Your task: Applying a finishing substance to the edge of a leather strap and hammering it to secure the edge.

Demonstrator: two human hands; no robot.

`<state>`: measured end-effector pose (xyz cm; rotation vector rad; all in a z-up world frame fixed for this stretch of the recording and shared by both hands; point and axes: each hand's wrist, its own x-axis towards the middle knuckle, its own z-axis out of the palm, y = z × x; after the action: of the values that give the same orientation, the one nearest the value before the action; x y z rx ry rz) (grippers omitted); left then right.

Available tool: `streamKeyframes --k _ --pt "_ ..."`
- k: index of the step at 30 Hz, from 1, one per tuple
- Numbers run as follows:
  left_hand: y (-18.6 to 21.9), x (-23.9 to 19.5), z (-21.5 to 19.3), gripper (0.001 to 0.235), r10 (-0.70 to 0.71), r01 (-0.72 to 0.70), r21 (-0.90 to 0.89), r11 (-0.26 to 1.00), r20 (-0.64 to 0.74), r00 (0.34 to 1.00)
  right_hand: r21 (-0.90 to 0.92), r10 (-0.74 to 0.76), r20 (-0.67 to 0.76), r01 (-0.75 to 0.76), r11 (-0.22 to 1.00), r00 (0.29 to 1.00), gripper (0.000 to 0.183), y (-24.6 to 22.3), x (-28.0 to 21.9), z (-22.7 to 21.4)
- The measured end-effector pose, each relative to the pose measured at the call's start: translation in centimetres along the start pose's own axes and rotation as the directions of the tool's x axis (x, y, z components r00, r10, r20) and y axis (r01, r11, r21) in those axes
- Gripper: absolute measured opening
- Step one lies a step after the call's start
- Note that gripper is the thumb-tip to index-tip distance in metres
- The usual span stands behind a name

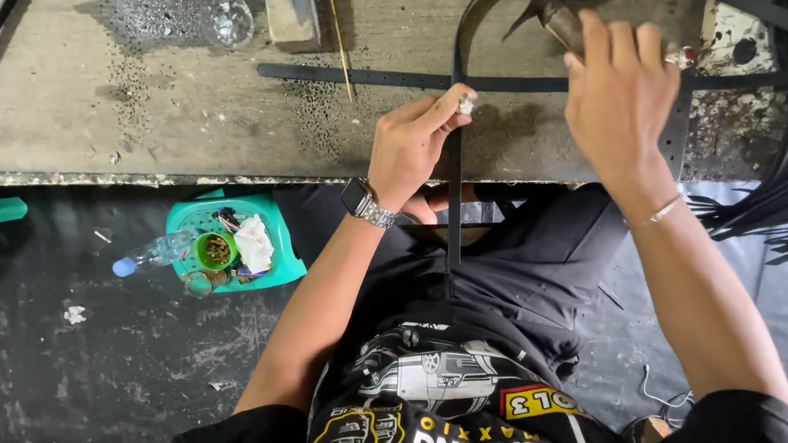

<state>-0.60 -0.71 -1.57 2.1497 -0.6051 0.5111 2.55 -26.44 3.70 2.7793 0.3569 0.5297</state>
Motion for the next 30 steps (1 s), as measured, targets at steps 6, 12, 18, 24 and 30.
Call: streamKeyframes --k 6,12,18,24,30 --pt "0.2 0.1 -0.3 0.046 -0.041 0.041 -0.050 0.998 0.004 0.999 0.670 -0.226 -0.178 0.287 0.684 0.958 0.053 -4.4 0.6 -2.4" --pt "0.0 1.2 -1.0 0.019 -0.432 0.377 -0.336 0.863 -0.104 0.896 0.657 -0.331 -0.029 0.268 0.705 0.943 0.062 -6.4 0.1 -2.1" --pt "1.3 2.5 -2.4 0.049 -0.486 0.377 -0.534 0.757 -0.075 0.871 0.658 -0.349 -0.051 0.294 0.694 0.936 0.060 -6.2 -0.1 -2.4" --pt "0.9 2.1 -2.4 0.037 -0.286 0.259 -0.237 0.936 -0.086 0.954 0.682 -0.355 -0.055 0.295 0.670 0.933 0.059 -6.2 -1.3 -2.8" --pt "0.7 1.2 -1.6 0.018 -0.213 0.195 -0.222 0.955 -0.059 0.975 0.721 -0.323 -0.003 0.226 0.655 0.946 0.064 -6.3 -1.2 -2.8"
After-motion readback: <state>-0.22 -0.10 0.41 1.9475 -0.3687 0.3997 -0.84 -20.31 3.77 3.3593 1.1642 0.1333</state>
